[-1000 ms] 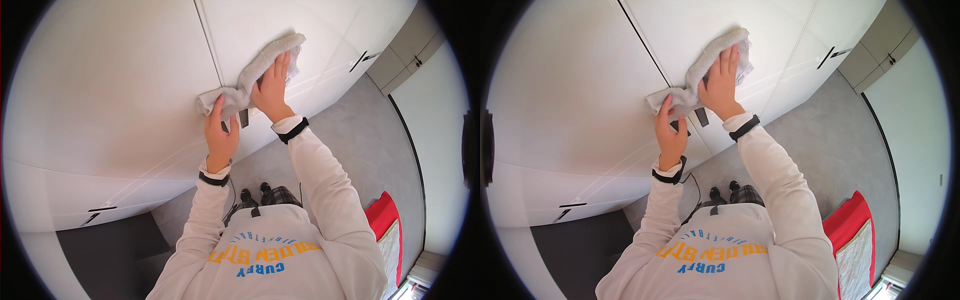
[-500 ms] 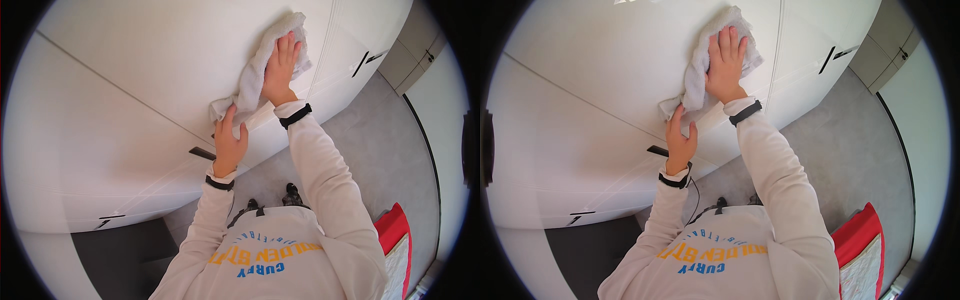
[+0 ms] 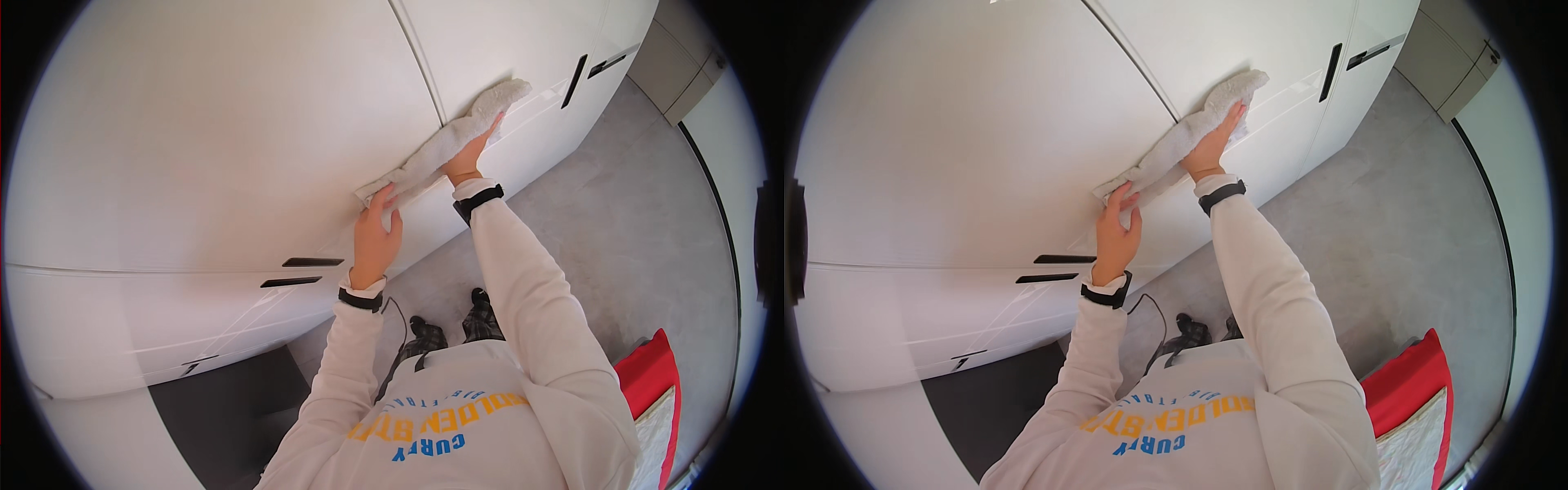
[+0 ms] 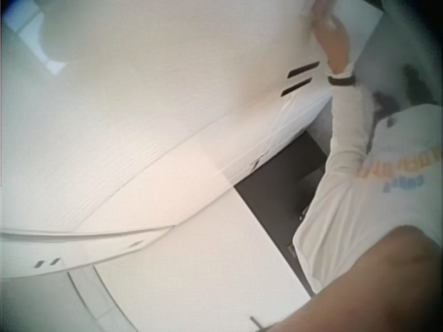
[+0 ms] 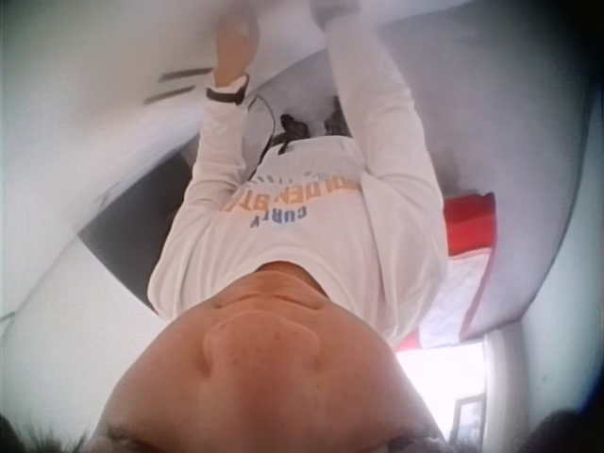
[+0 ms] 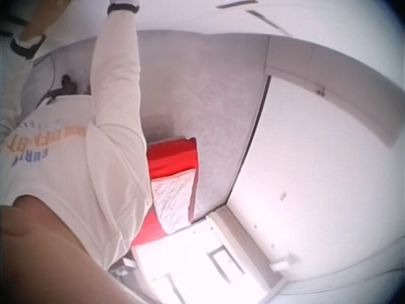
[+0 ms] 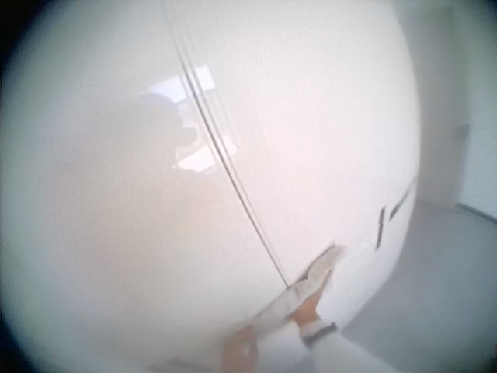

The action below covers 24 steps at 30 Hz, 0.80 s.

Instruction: The person wipes the doors and handles of a white wardrobe using a cloth, wipes the top of a gray ledge, and folds the cloth on a bedside table.

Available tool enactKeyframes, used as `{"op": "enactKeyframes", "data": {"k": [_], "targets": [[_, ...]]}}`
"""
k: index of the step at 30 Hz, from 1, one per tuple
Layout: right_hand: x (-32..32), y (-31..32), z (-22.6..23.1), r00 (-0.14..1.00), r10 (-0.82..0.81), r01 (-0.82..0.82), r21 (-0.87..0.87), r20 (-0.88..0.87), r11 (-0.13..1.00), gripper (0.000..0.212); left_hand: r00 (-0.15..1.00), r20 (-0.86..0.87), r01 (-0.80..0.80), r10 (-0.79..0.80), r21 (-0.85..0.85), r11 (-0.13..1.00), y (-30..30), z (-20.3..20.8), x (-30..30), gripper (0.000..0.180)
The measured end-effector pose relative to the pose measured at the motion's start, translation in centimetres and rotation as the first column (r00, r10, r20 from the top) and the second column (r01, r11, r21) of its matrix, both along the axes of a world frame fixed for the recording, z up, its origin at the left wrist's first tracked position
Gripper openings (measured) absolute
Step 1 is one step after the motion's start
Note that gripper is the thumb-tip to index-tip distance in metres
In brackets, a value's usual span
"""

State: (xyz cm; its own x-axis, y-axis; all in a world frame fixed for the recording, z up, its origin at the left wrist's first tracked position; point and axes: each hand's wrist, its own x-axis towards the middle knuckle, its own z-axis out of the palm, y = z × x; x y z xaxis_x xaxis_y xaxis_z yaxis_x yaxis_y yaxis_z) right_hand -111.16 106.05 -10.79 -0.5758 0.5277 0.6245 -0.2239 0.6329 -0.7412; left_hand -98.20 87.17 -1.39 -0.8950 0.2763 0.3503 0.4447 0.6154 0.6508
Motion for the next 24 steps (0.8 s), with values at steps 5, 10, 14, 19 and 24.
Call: {"op": "enactKeyframes", "data": {"k": [5,10,14,19,24], "targets": [[1.5,-1.1,-5.5,0.993,0.092,-0.070,-0.279,0.067,0.958,0.095,0.998,0.056,-0.031,0.039,-0.128,0.991,-0.2,-1.3,0.4,0.044],[5.9,-2.2,-8.2,0.993,0.100,-0.063,-0.423,0.067,0.904,0.061,0.999,0.030,0.018,-0.013,-0.177,0.984,-0.2,-3.1,0.4,0.042],[6.5,-1.1,-7.1,0.970,0.180,-0.080,-0.481,0.164,0.873,0.059,1.000,0.027,-0.002,0.006,-0.156,0.988,-0.1,-3.2,0.4,0.042],[5.9,-0.6,-2.1,0.988,0.146,-0.116,-0.388,0.047,0.914,0.060,0.999,0.025,-0.022,0.023,-0.022,1.000,-0.4,-1.6,0.5,0.044],[6.2,-1.2,3.6,0.992,0.124,-0.126,-0.084,-0.031,0.988,0.062,0.990,-0.076,-0.109,0.123,0.168,0.980,-2.2,1.6,1.8,0.034]]}}
